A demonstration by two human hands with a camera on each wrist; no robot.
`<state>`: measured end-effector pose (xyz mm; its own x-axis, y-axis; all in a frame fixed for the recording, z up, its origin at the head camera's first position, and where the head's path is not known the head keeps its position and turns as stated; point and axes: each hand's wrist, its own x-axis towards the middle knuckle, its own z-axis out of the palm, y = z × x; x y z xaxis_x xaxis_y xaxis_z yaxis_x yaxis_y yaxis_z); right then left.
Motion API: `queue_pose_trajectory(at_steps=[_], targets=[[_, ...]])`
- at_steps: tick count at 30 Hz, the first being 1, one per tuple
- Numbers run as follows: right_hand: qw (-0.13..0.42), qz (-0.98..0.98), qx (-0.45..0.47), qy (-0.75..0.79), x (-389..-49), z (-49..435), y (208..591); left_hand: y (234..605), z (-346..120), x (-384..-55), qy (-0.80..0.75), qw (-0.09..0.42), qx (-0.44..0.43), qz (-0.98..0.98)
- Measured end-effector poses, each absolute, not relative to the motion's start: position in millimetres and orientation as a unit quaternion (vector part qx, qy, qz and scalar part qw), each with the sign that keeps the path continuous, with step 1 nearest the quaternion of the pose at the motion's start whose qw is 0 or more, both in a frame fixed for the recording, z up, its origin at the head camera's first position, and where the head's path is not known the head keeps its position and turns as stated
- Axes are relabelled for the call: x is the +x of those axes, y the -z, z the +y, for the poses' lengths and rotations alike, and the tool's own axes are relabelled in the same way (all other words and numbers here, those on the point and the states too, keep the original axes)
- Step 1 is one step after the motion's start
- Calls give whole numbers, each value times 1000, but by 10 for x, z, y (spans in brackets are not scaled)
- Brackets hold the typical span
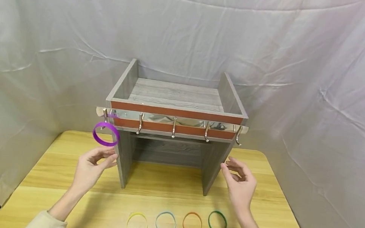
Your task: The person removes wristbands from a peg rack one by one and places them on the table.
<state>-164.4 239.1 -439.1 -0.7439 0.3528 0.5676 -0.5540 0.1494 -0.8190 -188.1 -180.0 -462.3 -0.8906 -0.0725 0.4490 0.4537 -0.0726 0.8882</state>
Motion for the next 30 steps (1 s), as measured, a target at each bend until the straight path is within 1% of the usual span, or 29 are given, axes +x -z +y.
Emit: queue_pose_trajectory(at_steps=[5,15,20,24,30], targets=[[348,-692,53,-630,-1707,2416,4356,4632,-1806,-1870,718,182,-150,-655],[350,-707,60,-612,-1821,2433,4391,4554,-1860,-1844,717,187,-155,-654],[355,-710,64,-604,-1833,2438,4398,4475,-1961,-1823,710,191,-190,-651],[354,-712,62,-603,-1831,2436,4398,4374,-2041,-1808,720,184,-221,-632],[353,-715,59,-601,-1823,2437,4388,4207,-2094,-1777,734,184,-241,-607]])
